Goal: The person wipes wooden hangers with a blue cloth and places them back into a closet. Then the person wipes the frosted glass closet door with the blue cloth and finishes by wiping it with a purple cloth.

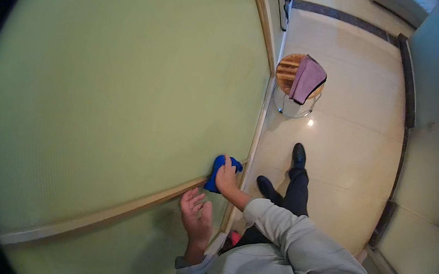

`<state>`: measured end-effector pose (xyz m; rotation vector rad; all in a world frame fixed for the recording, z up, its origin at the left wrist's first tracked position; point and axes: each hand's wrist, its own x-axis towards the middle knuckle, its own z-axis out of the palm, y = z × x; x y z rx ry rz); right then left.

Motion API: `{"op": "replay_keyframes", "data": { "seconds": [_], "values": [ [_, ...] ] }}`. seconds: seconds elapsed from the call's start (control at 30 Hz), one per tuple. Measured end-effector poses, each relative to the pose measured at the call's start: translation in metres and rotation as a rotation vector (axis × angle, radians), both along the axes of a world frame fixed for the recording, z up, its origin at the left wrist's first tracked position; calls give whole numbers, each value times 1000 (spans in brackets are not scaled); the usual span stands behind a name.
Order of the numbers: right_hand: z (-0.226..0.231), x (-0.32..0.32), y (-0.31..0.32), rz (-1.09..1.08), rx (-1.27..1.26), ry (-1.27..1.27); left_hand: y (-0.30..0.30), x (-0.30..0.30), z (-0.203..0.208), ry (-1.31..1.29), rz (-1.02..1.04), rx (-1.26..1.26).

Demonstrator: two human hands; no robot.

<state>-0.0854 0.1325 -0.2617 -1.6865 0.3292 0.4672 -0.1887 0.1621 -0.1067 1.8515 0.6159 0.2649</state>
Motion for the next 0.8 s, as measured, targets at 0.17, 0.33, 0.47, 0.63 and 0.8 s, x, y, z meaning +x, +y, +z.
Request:
{"op": "replay_keyframes", "data": {
  "seconds": [0.17,0.33,0.47,0.63,0.8],
  "values": [
    [111,5,-28,25,244,-208,14,-9,-28,-53,21,-7],
    [158,53,-32,-34,291,-604,33,-4,-55,-144,-68,-28],
    [69,87,-4,-258,106,-629,15,22,-31,-48,8,33],
    [-27,57,8,-208,-4,-453,20,27,-46,112,-35,23],
    [56,30,-4,-193,315,-432,28,24,-62,243,-185,164]
  ]
}}
